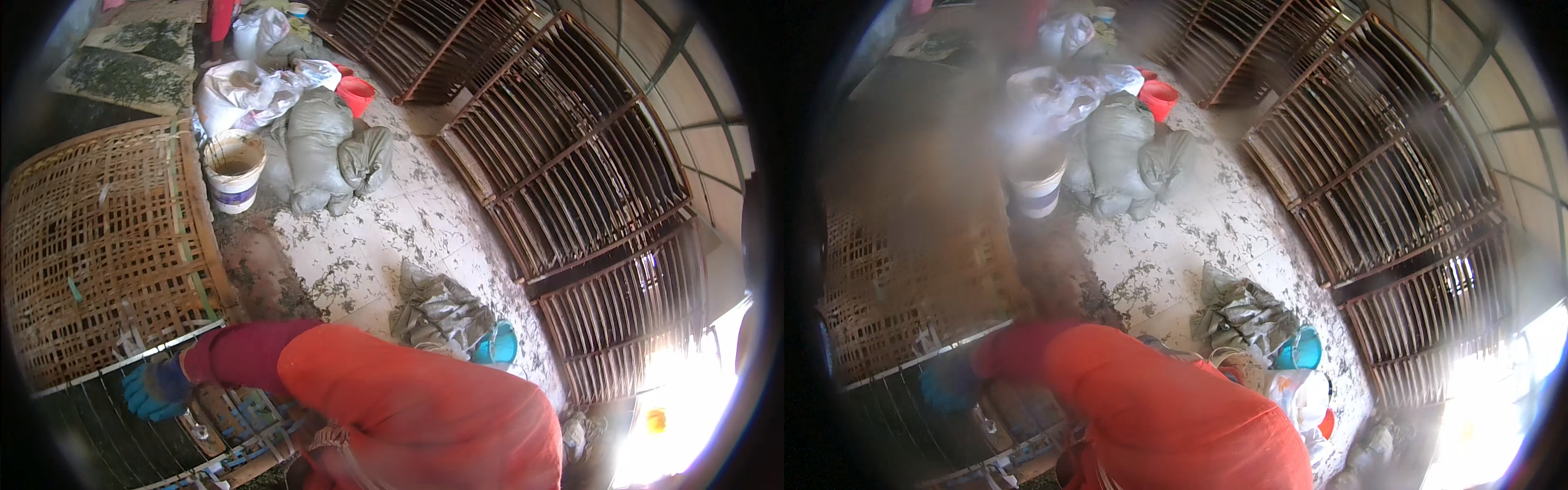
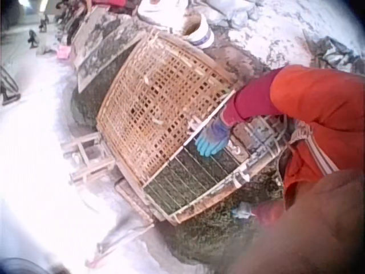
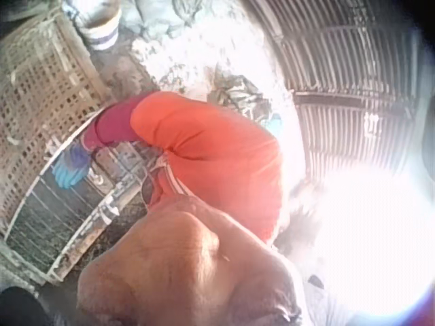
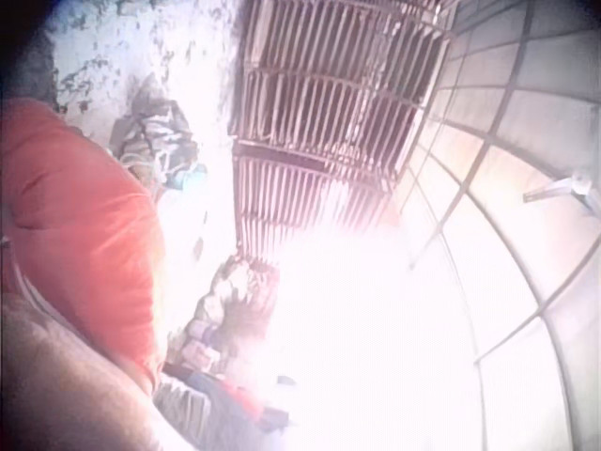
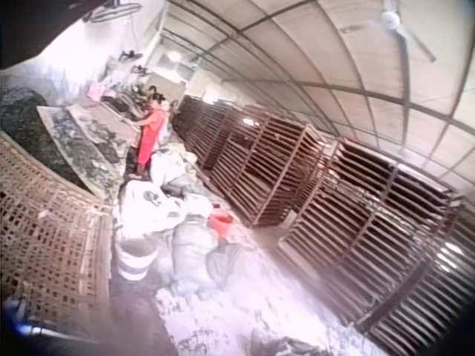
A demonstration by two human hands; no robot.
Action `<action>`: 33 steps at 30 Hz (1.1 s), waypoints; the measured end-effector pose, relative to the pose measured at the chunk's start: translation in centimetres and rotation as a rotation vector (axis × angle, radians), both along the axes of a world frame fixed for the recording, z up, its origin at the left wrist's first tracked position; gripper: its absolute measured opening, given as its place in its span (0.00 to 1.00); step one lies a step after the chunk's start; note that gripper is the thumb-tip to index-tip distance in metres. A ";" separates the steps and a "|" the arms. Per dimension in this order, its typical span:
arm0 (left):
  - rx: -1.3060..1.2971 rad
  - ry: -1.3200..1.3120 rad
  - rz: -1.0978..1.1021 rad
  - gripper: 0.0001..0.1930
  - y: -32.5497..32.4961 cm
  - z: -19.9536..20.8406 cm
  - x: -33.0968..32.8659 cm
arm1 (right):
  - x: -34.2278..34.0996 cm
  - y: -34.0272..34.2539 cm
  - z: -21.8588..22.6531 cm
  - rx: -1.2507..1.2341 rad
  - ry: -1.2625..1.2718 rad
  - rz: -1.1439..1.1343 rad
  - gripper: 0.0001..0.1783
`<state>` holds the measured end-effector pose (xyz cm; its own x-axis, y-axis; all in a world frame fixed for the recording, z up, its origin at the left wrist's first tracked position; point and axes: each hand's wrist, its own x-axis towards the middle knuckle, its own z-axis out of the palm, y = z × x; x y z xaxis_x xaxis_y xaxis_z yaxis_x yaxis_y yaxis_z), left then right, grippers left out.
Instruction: The person spreads green leaves across a rectangular section of a woven tray and uses a wooden frame to press and shape the leaves into rectangular mats, repeating this by fetching more leaves from a pile.
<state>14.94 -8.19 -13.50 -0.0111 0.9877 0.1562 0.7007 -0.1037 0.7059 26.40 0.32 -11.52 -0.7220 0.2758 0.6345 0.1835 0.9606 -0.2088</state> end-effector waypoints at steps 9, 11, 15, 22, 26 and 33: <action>-0.042 -0.037 -0.051 0.14 1.5 -1.1 0.6 | -0.8 1.2 -1.0 0.101 0.167 0.041 0.12; -0.045 -0.044 -0.046 0.15 1.6 -1.4 0.4 | -1.0 1.4 -1.3 0.132 0.248 0.053 0.12; -0.057 -0.046 -0.051 0.15 1.9 -2.1 0.1 | -1.1 1.7 -1.2 0.180 0.267 0.049 0.13; -0.078 -0.054 -0.052 0.16 2.1 -3.5 -0.4 | -1.6 1.5 -1.8 0.207 0.328 0.013 0.15; -0.084 -0.067 -0.059 0.17 2.0 -4.2 -0.3 | -1.5 1.1 -1.5 0.157 0.394 0.031 0.17; -0.045 -0.077 0.010 0.18 3.0 -4.1 -2.7 | -1.1 1.1 -0.1 0.165 0.310 -0.011 0.14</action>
